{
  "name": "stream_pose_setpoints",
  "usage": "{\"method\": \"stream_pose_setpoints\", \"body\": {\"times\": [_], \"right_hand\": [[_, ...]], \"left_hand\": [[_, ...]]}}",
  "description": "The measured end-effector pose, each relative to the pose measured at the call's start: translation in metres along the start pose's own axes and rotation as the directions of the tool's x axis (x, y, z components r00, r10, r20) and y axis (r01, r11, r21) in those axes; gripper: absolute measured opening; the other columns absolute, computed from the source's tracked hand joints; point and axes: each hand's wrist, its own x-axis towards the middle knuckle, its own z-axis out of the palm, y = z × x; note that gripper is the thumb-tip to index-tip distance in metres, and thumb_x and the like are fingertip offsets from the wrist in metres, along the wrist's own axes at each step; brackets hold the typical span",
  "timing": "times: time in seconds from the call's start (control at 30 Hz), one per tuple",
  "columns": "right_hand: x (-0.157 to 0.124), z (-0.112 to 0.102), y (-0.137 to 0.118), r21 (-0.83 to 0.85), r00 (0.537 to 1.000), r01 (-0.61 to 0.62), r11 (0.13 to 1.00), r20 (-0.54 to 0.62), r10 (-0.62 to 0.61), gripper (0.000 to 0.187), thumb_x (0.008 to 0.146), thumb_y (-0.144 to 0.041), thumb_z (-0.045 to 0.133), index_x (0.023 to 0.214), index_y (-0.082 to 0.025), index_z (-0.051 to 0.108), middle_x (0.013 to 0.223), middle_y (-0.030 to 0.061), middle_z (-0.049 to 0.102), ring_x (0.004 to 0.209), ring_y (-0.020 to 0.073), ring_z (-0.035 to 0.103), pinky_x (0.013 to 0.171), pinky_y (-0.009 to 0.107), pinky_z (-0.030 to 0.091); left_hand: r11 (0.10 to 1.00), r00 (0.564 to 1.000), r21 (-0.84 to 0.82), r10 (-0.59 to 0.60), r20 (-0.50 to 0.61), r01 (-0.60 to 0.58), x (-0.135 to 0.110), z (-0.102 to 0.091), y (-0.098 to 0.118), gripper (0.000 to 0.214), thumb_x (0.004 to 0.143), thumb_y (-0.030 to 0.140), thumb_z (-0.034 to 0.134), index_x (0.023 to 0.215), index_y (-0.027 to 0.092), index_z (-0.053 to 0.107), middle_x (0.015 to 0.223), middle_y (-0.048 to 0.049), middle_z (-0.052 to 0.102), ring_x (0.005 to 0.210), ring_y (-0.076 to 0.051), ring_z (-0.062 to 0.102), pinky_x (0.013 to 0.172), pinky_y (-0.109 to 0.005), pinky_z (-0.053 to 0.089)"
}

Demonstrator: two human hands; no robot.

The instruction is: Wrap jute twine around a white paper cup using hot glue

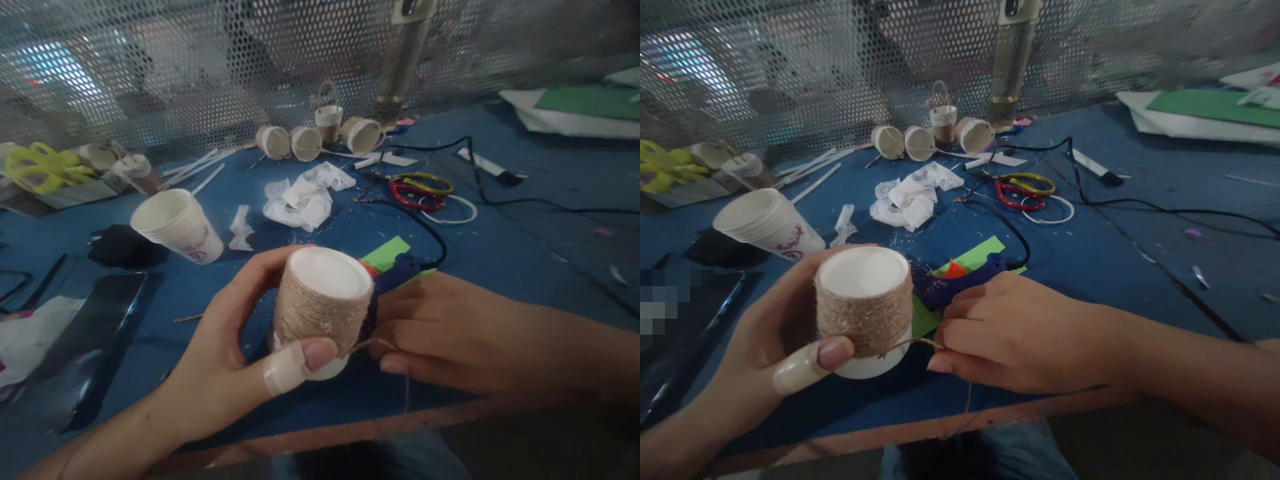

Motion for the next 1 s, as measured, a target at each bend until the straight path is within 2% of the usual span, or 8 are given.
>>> {"method": "stream_pose_setpoints", "body": {"times": [0.1,0.2,0.37,0.53,0.67,0.7,0.83,1.0], "right_hand": [[0.0007,-0.0013,0.0001,0.079,0.998,0.052,0.995,-0.046,-0.049,0.054,0.120,-0.037,0.026,0.103,-0.021,0.074,0.095,0.0048,0.079,0.090,0.0181,0.075,0.079,0.034,0.055],[0.0000,-0.0027,0.0006,0.081,0.998,0.050,0.996,-0.039,-0.047,0.052,0.120,-0.037,0.025,0.107,-0.021,0.073,0.098,0.0058,0.079,0.094,0.0180,0.075,0.080,0.033,0.055],[-0.0006,-0.0004,0.0030,0.068,0.993,0.095,0.993,-0.074,-0.090,0.049,0.119,-0.037,0.029,0.103,-0.022,0.073,0.094,0.0041,0.078,0.090,0.0185,0.075,0.074,0.035,0.053],[0.0046,-0.0016,0.0020,-0.037,0.989,0.101,0.994,-0.107,-0.105,0.048,0.119,-0.034,0.030,0.099,-0.024,0.073,0.091,0.0027,0.080,0.083,0.0194,0.074,0.065,0.038,0.050],[0.0085,-0.0051,0.0002,-0.107,0.991,0.127,0.986,-0.039,-0.132,0.024,0.113,-0.031,0.053,0.104,-0.026,0.074,0.090,0.0011,0.080,0.079,0.0213,0.074,0.063,0.039,0.051],[0.0086,-0.0055,-0.0001,-0.108,0.991,0.125,0.986,-0.026,-0.129,0.024,0.113,-0.030,0.053,0.104,-0.026,0.075,0.090,0.0007,0.080,0.080,0.0214,0.075,0.064,0.040,0.052],[0.0066,-0.0056,-0.0002,-0.096,0.982,0.155,0.983,-0.090,-0.164,0.044,0.117,-0.028,0.036,0.097,-0.026,0.075,0.085,-0.0006,0.078,0.077,0.0200,0.074,0.060,0.040,0.051],[0.0056,-0.0055,0.0006,-0.075,0.982,0.160,0.984,-0.088,-0.166,0.041,0.116,-0.027,0.038,0.097,-0.026,0.074,0.086,0.0000,0.078,0.073,0.0190,0.072,0.058,0.039,0.045]], "left_hand": [[1.000,1.000,-0.002,0.000,-0.003,0.000,0.0004,0.0003,0.0008,0.058,0.087,0.026,0.087,0.140,0.043,0.068,0.138,0.0072,0.075,0.126,-0.022,0.068,0.106,-0.027,0.054],[1.000,1.000,0.003,0.005,-0.009,-0.005,0.0007,0.0009,0.0008,0.056,0.088,0.027,0.087,0.140,0.039,0.068,0.138,0.0047,0.075,0.125,-0.023,0.069,0.107,-0.029,0.054],[1.000,1.000,0.000,0.008,-0.004,-0.008,0.0022,0.0009,-0.0009,0.059,0.086,0.029,0.090,0.138,0.044,0.068,0.139,0.0089,0.075,0.127,-0.022,0.069,0.108,-0.027,0.054],[0.948,0.983,0.259,0.166,0.082,-0.182,0.0036,0.0007,-0.0044,0.069,0.082,0.028,0.090,0.144,0.035,0.063,0.142,-0.0019,0.074,0.126,-0.029,0.069,0.108,-0.037,0.057],[0.899,0.964,0.358,0.200,0.173,-0.251,0.0028,0.0015,-0.0058,0.073,0.083,0.032,0.089,0.149,0.037,0.059,0.140,-0.0047,0.075,0.120,-0.033,0.072,0.104,-0.044,0.060],[0.901,0.965,0.356,0.198,0.174,-0.249,0.0027,0.0015,-0.0055,0.073,0.083,0.032,0.089,0.149,0.037,0.059,0.139,-0.0047,0.075,0.120,-0.032,0.072,0.104,-0.044,0.061],[0.922,0.974,0.318,0.193,0.122,-0.222,0.0038,0.0011,-0.0023,0.067,0.084,0.031,0.089,0.145,0.036,0.061,0.139,-0.0027,0.075,0.122,-0.029,0.072,0.104,-0.037,0.059],[0.942,0.978,0.268,0.178,0.110,-0.202,0.0053,0.0002,-0.0003,0.066,0.083,0.026,0.089,0.142,0.039,0.063,0.139,0.0020,0.075,0.122,-0.026,0.071,0.104,-0.033,0.057]]}}
